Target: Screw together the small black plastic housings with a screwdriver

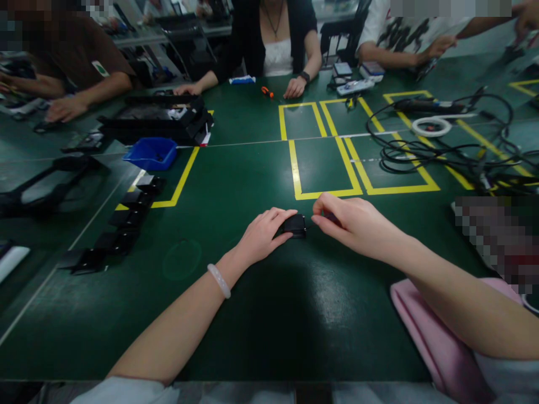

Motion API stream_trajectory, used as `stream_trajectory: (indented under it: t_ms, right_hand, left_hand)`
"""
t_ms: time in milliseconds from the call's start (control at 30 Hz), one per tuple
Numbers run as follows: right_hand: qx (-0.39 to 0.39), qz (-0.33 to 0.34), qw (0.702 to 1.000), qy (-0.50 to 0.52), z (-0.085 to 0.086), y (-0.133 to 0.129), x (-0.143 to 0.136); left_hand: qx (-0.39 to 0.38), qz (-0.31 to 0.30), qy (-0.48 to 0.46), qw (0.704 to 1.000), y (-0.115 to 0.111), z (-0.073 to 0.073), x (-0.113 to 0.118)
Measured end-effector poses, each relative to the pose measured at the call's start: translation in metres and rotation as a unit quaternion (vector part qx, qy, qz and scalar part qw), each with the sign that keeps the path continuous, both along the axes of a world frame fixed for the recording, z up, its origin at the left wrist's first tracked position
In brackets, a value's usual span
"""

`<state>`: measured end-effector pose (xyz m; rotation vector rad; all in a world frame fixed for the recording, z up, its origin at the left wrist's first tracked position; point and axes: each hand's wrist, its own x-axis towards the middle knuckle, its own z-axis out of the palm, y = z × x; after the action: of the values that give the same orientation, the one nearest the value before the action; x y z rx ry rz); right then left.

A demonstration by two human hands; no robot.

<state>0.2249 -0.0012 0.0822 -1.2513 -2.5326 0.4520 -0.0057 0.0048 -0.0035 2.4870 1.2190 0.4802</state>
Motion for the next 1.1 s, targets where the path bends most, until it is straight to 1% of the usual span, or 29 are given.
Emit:
stream_trajectory:
  t_ms: [367,633,1100]
  right_hand:
    - [-0.005,0.001,1.000,0.002,0.0016,-0.0005,-0.0007]
    - [-0.012,0.004,1.000,0.002,0.0001,0.0000,-0.0007]
    - [-0.009,0.005,1.000,0.003,0.0013,-0.0007,-0.0006]
  left_hand:
    - [-0.001,-0.001,0.006,1.000,-0.0005,0.0024,0.0003]
    - [0.003,0.000,0.012,1.000,0.0002,0.0001,-0.0002]
    - [0.003,-0.003,0.011,1.000,0.0002,0.0012,0.0001]
